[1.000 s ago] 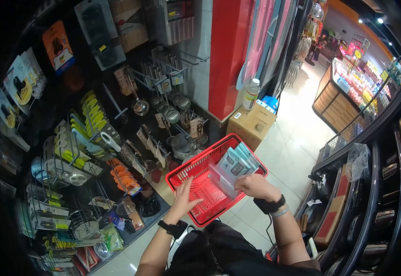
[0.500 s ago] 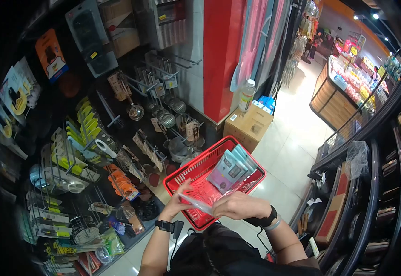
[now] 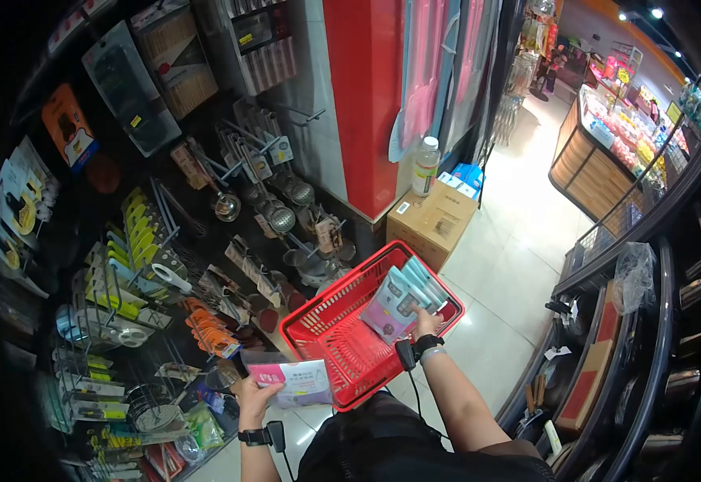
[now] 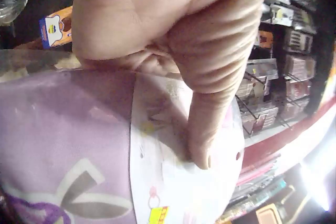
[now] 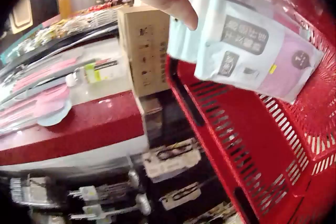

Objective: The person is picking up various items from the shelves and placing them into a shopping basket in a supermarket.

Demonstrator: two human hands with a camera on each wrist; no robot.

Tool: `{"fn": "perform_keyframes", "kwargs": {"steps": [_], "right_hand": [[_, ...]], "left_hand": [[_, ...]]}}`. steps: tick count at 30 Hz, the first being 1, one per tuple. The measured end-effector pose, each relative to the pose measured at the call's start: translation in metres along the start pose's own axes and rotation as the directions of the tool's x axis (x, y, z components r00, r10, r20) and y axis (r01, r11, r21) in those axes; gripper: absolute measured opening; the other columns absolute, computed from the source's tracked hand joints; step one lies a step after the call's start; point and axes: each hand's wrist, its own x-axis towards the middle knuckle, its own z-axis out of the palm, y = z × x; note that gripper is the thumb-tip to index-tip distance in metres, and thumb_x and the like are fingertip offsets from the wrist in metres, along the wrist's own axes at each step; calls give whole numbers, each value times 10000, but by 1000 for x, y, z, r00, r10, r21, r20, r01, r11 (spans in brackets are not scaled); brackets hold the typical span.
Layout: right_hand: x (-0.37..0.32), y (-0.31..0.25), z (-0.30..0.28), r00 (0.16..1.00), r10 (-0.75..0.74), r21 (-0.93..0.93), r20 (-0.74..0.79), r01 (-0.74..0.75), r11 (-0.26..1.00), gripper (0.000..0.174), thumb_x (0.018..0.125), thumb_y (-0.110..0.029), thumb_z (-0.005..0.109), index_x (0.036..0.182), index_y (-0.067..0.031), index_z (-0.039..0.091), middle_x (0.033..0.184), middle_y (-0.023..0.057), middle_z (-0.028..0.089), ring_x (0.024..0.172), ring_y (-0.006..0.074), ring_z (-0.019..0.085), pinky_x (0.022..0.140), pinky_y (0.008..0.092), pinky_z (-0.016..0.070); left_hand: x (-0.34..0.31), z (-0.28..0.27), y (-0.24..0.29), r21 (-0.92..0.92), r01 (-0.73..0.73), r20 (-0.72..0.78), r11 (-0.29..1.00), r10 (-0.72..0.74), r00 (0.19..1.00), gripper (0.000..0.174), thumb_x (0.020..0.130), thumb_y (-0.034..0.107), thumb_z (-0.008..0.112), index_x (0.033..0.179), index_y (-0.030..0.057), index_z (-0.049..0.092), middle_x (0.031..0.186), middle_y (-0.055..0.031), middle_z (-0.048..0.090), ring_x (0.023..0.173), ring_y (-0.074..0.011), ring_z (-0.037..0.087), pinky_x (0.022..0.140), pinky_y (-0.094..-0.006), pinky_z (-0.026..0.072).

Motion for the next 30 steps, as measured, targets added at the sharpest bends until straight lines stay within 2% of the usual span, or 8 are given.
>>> {"fn": "perform_keyframes", "kwargs": {"steps": [1, 5, 7, 11, 15, 18, 25, 30], "right_hand": [[6, 5, 5, 959, -46, -243, -279, -25, 970, 966, 528, -56, 801, 1305, 11, 232, 1286, 194, 387, 1175, 304, 409, 995, 383, 328], [45, 18, 4, 958, -27, -314, -284, -67, 947, 966, 466, -70, 829, 1263, -27, 285, 1270, 183, 394, 1165, 320, 413, 989, 394, 340], [68, 33, 5, 965, -160, -261, -207, 103, 960, 973, 464, -55, 831, 1255, -29, 266, 1249, 185, 395, 1122, 315, 442, 952, 387, 370], [98, 60, 7, 990, -102, -44, -99, 98, 994, 880, 496, 29, 793, 1228, 5, 306, 1127, 160, 508, 990, 268, 538, 864, 355, 431], [132, 112, 13, 973, -206, -147, 106, 221, 964, 724, 464, -88, 829, 1118, 6, 532, 1141, 188, 468, 1063, 321, 482, 949, 371, 371], [110, 112, 16, 962, -266, -207, 56, 271, 940, 610, 503, -87, 824, 1046, 21, 567, 1097, 186, 518, 1018, 304, 516, 904, 354, 392], [52, 69, 17, 801, -546, -390, 247, 598, 700, 282, 666, -130, 758, 858, -4, 594, 760, 148, 641, 686, 254, 602, 660, 344, 461], [11, 27, 4, 661, -597, -10, 455, 674, 738, 187, 736, -78, 706, 860, 4, 592, 753, 65, 627, 698, 122, 562, 654, 271, 453]], "left_hand": [[-6, 0, 0, 11, 8, -35, 1000, -8, 999, 247, 671, -52, 701, 898, 19, 634, 847, -41, 659, 741, -105, 611, 699, -238, 474], [-27, -2, 0, 93, 11, -130, 996, 1, 992, 279, 657, -79, 680, 914, 13, 621, 847, -48, 655, 743, -126, 618, 704, -252, 483], [-37, 1, 0, 89, 13, -193, 996, 4, 981, 279, 656, -79, 680, 913, 13, 624, 841, -46, 654, 740, -124, 616, 704, -250, 483], [-58, 0, -5, 79, 46, -263, 996, -24, 964, 292, 660, -86, 670, 931, 10, 621, 858, -49, 654, 752, -126, 615, 717, -253, 484], [-72, 11, -9, 2, 40, -336, 999, -37, 941, 298, 669, -94, 654, 945, 13, 621, 879, -56, 657, 776, -131, 620, 743, -262, 484], [-81, 18, -12, -31, 35, -401, 999, -45, 915, 245, 671, -81, 670, 893, 17, 631, 843, -46, 660, 746, -116, 616, 703, -248, 476], [-101, 17, -16, -38, 18, -423, 999, -33, 906, 232, 671, -74, 677, 882, 15, 640, 834, -40, 659, 728, -109, 613, 688, -244, 475], [-119, 0, -26, -37, -30, -492, 999, 8, 871, 249, 695, -61, 666, 929, 15, 624, 857, -36, 652, 747, -107, 606, 704, -245, 469]]}}
